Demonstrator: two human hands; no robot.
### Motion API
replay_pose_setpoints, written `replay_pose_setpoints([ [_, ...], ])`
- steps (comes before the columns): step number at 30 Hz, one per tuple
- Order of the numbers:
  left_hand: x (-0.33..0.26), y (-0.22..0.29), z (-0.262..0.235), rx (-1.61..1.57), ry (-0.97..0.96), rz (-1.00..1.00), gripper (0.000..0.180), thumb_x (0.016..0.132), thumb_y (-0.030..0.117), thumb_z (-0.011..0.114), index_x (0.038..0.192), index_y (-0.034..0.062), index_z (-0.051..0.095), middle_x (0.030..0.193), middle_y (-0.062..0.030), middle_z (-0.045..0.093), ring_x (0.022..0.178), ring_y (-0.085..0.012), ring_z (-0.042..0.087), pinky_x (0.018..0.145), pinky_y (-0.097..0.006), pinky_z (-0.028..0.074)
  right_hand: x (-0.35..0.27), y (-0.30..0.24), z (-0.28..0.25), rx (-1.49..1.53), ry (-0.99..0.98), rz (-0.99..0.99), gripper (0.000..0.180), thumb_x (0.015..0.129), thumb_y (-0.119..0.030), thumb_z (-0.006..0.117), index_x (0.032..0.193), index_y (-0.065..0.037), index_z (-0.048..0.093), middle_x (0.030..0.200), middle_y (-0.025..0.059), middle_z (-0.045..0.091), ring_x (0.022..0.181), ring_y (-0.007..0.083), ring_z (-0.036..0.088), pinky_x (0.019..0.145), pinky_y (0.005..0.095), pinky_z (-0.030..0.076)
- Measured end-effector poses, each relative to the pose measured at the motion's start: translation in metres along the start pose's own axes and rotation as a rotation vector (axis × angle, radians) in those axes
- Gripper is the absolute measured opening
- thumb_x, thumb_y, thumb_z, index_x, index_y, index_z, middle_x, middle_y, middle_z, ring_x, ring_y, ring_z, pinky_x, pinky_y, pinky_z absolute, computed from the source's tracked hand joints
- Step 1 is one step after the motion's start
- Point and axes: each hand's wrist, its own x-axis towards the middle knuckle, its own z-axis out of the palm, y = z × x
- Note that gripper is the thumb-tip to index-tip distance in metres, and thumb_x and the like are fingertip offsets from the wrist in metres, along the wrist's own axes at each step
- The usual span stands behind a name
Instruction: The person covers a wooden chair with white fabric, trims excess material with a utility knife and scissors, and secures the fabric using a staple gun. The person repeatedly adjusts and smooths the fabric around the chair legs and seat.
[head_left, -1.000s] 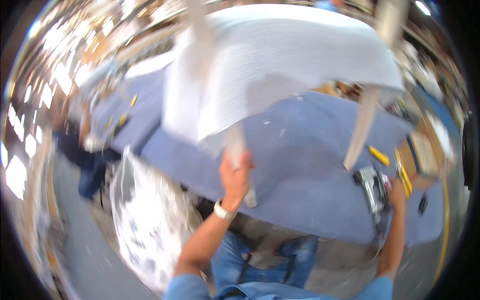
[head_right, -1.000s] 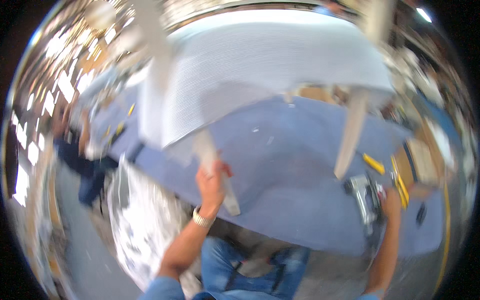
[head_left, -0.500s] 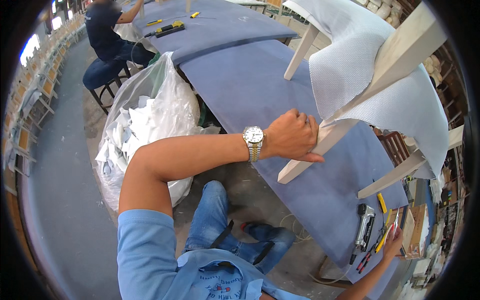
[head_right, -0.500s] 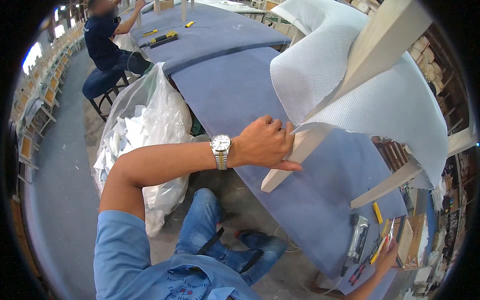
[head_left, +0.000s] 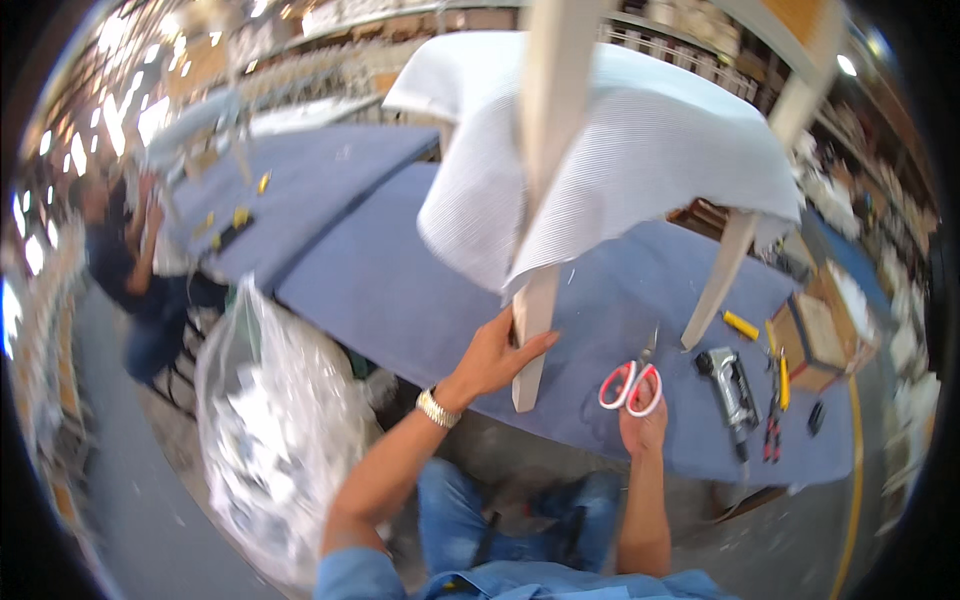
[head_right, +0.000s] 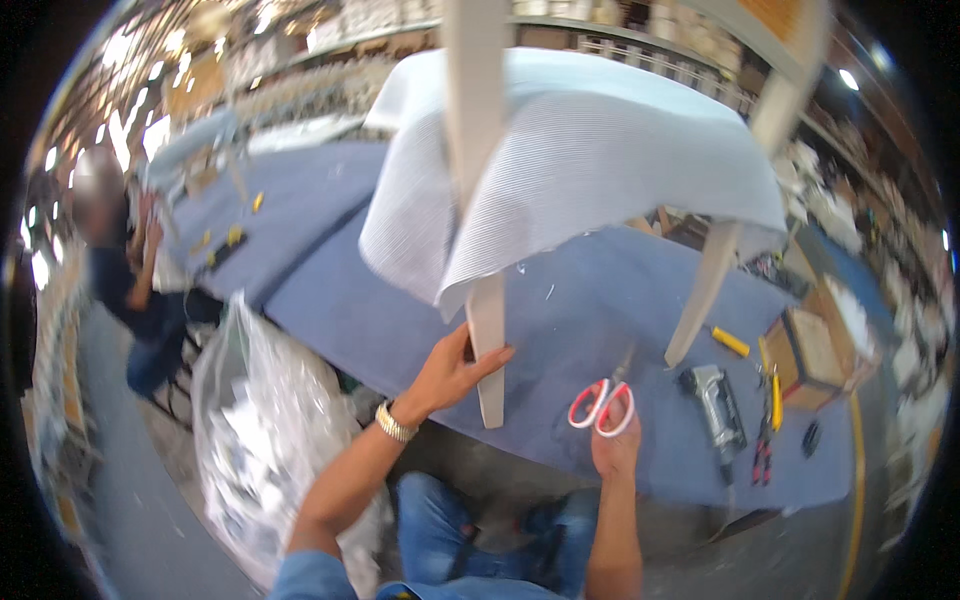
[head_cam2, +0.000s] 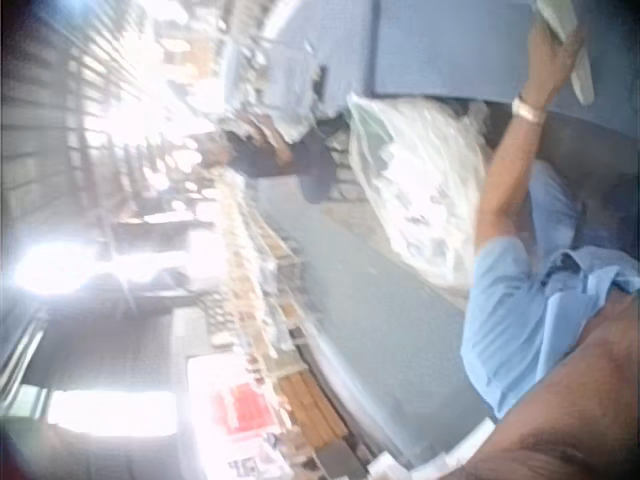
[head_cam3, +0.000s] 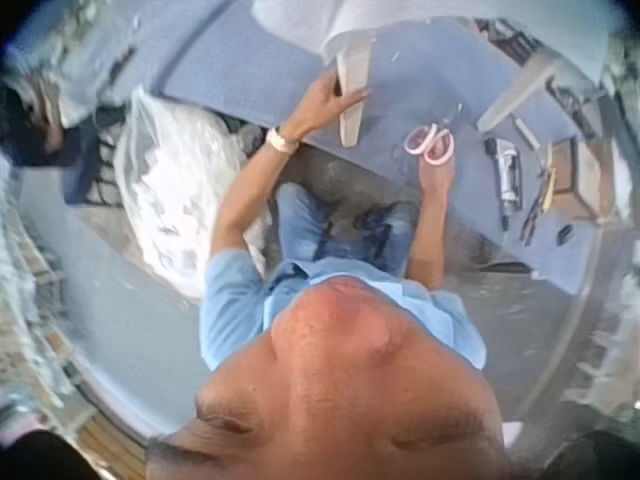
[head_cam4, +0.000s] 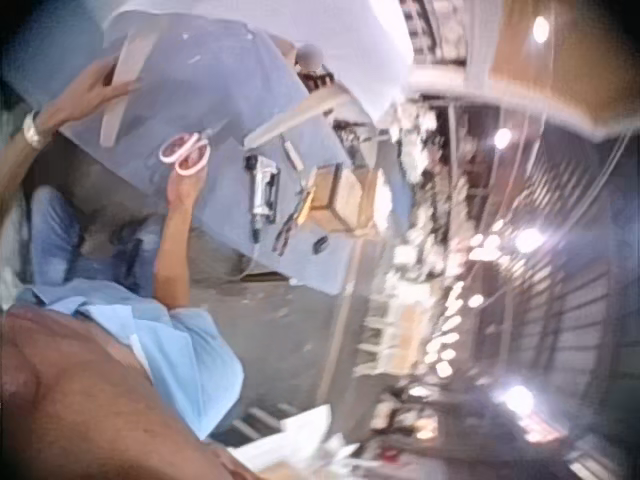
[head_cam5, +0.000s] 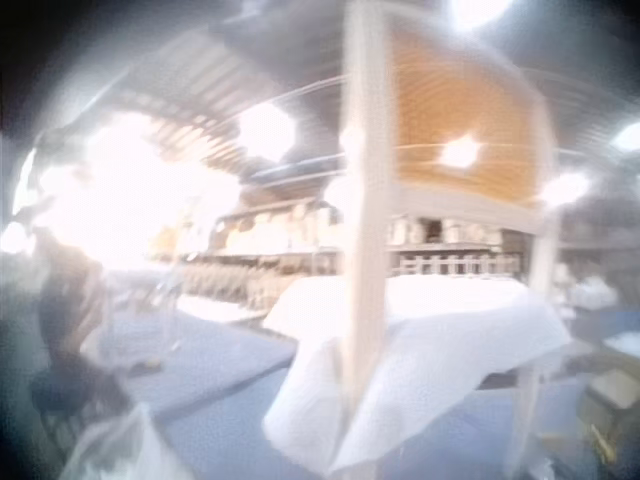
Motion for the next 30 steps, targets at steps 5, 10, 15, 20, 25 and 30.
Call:
replay_pose_setpoints([
  [5, -0.035, 0.032, -0.048, 0.214, 0.124, 0.03, 0.041, 0.095, 0.024, 0.068, 0.124, -0.0038, 0.062, 0.112, -0.0131, 0.07, 0.103, -0.0208, 0.067, 0.092, -0.034, 0.051, -0.003, 0.028, -0.017, 0.147, -0.108, 0.14, 0.036, 0.095, -0.01, 0.064, 0.129, 0.0, 0.054, 0.11, 0.0101, 0.064, 0.094, 0.0191, 0.063, 0.08, 0.0312, 0.053],
  [10, -0.046, 0.109, -0.096, 0.013, 0.7, 0.268, 0.033, 0.099, 0.021, 0.062, 0.115, -0.0066, 0.067, 0.1, -0.013, 0.072, 0.091, -0.0185, 0.069, 0.082, -0.03, 0.054, -0.009, 0.011, -0.023, 0.192, -0.168, 0.19, 0.042, 0.096, -0.013, 0.064, 0.134, -0.001, 0.051, 0.107, 0.0094, 0.065, 0.093, 0.0191, 0.063, 0.081, 0.0321, 0.053],
  [15, 0.01, 0.166, -0.061, 0.104, 0.38, 0.232, 0.034, 0.102, 0.021, 0.057, 0.119, -0.0072, 0.065, 0.097, -0.0132, 0.072, 0.091, -0.0176, 0.069, 0.079, -0.031, 0.056, -0.007, 0.009, -0.018, 0.164, -0.191, 0.253, 0.051, 0.098, -0.016, 0.062, 0.142, -0.003, 0.041, 0.106, 0.0116, 0.065, 0.094, 0.0213, 0.066, 0.079, 0.0342, 0.055],
  [20, 0.041, 0.153, -0.018, -0.643, 0.213, 0.046, 0.04, 0.105, 0.031, 0.049, 0.12, -0.0044, 0.061, 0.1, -0.0137, 0.071, 0.084, -0.0157, 0.069, 0.066, -0.03, 0.057, -0.012, 0.002, -0.017, 0.115, -0.152, 0.245, 0.047, 0.098, -0.017, 0.061, 0.14, -0.004, 0.044, 0.106, 0.0119, 0.065, 0.092, 0.0225, 0.067, 0.077, 0.0349, 0.056],
  [25, 0.042, 0.108, -0.015, -1.271, -0.045, -0.001, 0.036, 0.107, 0.028, 0.043, 0.12, -0.0019, 0.059, 0.093, -0.0132, 0.071, 0.035, -0.0052, 0.042, 0.03, -0.017, 0.035, -0.013, 0.001, -0.012, 0.07, -0.246, 0.27, 0.046, 0.096, -0.01, 0.061, 0.138, -0.004, 0.046, 0.109, 0.0124, 0.063, 0.097, 0.0242, 0.067, 0.079, 0.0365, 0.058],
  [30, 0.037, 0.104, -0.012, -1.599, -0.209, 0.066, 0.041, 0.106, 0.034, 0.045, 0.12, -0.0023, 0.059, 0.083, -0.0106, 0.071, 0.034, -0.0042, 0.042, 0.029, -0.016, 0.033, -0.012, 0.006, -0.014, 0.056, -0.299, 0.249, 0.048, 0.095, -0.009, 0.064, 0.139, -0.006, 0.046, 0.11, 0.0121, 0.063, 0.1, 0.0242, 0.067, 0.082, 0.0378, 0.058],
])
